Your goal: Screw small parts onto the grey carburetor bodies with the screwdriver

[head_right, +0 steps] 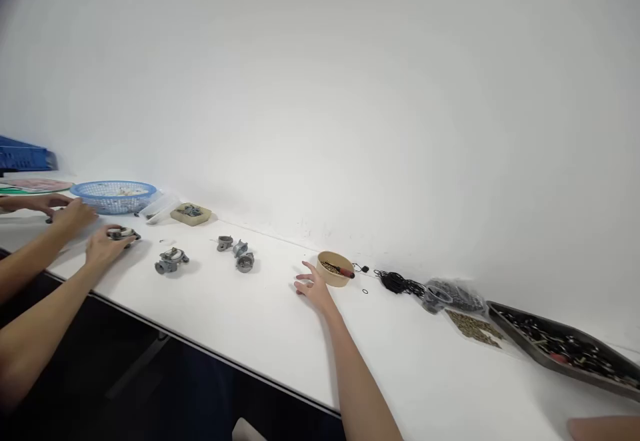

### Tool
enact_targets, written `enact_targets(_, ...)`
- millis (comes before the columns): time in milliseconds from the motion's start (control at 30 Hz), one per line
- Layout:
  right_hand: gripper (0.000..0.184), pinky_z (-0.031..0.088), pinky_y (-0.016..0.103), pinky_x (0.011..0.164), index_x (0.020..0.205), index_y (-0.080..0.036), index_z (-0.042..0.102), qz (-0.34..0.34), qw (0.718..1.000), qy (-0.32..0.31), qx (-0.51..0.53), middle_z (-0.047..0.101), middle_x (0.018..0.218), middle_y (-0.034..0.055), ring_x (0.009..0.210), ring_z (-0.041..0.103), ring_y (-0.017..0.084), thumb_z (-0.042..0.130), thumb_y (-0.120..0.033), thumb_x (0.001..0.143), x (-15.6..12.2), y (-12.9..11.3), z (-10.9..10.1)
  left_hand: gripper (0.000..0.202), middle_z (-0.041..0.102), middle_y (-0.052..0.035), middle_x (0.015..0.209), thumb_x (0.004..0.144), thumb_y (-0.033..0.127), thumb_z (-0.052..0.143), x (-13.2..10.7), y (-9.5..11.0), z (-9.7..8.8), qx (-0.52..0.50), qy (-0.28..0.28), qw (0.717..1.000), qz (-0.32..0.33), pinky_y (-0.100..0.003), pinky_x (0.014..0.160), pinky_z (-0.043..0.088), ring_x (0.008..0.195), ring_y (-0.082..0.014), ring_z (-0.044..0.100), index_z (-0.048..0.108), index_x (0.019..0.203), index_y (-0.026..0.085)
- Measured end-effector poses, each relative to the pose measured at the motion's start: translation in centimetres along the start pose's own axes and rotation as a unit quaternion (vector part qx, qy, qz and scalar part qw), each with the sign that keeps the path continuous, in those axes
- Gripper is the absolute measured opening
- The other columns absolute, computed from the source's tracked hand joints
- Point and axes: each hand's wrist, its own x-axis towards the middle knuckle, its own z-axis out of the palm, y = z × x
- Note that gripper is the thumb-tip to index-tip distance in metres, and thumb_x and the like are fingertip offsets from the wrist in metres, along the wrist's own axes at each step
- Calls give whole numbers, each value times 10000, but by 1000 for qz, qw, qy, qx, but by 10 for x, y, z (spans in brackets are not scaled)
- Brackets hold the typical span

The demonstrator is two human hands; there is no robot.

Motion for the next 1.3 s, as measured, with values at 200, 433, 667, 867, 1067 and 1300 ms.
enact_targets(200,745,547,445,887,1454,-282,431,-2,1000,13,-10,669,1166,82,798,701,191,736,-451,796,-2,-3,2,671,585,-41,1390,811,598,666,-1,-3,3,45,-11,999,-1,-352,1035,449,1289,-239,533,445,1369,298)
enact_targets(433,689,533,453,889,1423,-278,473,5,1000,16,-13,680,1113,73,798,706,202,730,-419,799,-2,-4,2,775,562,-18,1428,794,542,684,-9,-2,-1,23,-25,999,-17,-288,1020,436,1302,-201,533,333,1434,282)
enact_targets(667,695,538,435,850,1422,-255,465,4,1000,19,-9,686,1072,65,779,699,199,717,-429,798,2,4,2,545,545,-29,1436,913,550,548,-65,32,-19,-36,142,986,82,-374,1154,356,1366,-234,459,446,1366,263)
enact_targets(867,636,535,450,873,1384,-254,506,-7,1000,24,-10,692,1040,55,754,706,202,705,-431,806,4,8,1,653,622,-49,1360,734,685,673,-118,84,-17,-62,-206,957,197,-418,946,516,1149,-334,628,612,1272,321)
enact_targets(1067,652,541,450,873,1392,-257,503,-6,1000,20,-16,693,1053,58,749,709,203,712,-452,805,5,9,1,524,677,-56,1266,702,578,707,-135,108,5,-45,-265,929,255,-411,991,492,1207,-341,579,695,1144,296)
enact_targets(1300,566,551,369,763,1346,-256,547,-11,999,24,-29,688,1082,64,741,709,185,687,-433,826,7,10,0,565,674,-55,1272,687,537,775,-198,187,42,-174,-404,788,430,-347,994,499,1165,-277,616,698,1183,276)
